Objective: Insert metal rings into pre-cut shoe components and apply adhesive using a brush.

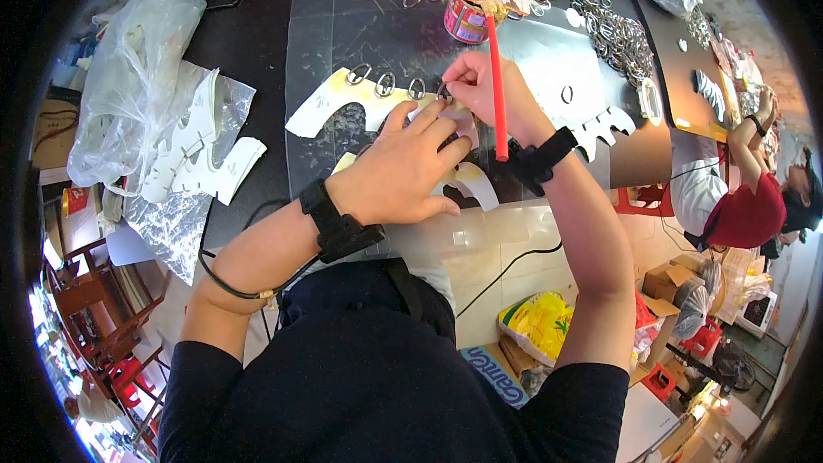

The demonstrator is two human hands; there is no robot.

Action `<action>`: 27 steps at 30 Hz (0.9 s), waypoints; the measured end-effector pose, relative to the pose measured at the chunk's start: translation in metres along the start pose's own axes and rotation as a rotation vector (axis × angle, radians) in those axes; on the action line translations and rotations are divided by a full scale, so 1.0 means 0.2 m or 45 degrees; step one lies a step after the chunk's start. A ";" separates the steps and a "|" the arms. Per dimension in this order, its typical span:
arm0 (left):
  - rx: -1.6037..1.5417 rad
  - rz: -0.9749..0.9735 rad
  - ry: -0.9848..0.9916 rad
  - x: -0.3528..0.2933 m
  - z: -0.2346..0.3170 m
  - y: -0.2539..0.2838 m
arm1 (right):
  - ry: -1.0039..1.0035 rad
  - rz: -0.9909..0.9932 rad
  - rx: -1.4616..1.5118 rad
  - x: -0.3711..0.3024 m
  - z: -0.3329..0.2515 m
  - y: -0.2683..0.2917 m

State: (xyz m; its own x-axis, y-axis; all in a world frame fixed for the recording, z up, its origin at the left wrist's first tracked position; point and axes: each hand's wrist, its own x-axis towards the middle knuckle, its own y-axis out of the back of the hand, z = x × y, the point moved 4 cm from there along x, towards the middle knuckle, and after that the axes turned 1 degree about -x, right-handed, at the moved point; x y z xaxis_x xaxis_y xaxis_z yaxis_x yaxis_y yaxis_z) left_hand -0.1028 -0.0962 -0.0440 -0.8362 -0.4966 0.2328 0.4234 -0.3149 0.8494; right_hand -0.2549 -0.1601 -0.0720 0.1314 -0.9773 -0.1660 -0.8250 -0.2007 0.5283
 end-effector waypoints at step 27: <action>0.065 -0.011 -0.070 0.04 -0.02 0.03 | 0.226 0.102 -0.026 -0.02 -0.02 -0.02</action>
State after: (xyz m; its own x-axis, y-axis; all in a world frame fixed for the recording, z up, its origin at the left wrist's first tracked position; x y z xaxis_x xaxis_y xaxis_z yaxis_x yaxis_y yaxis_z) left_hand -0.1052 -0.1049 -0.0389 -0.8583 -0.4484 0.2495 0.3986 -0.2766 0.8744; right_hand -0.2501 -0.1566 -0.0704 0.1617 -0.9865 0.0257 -0.8257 -0.1210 0.5509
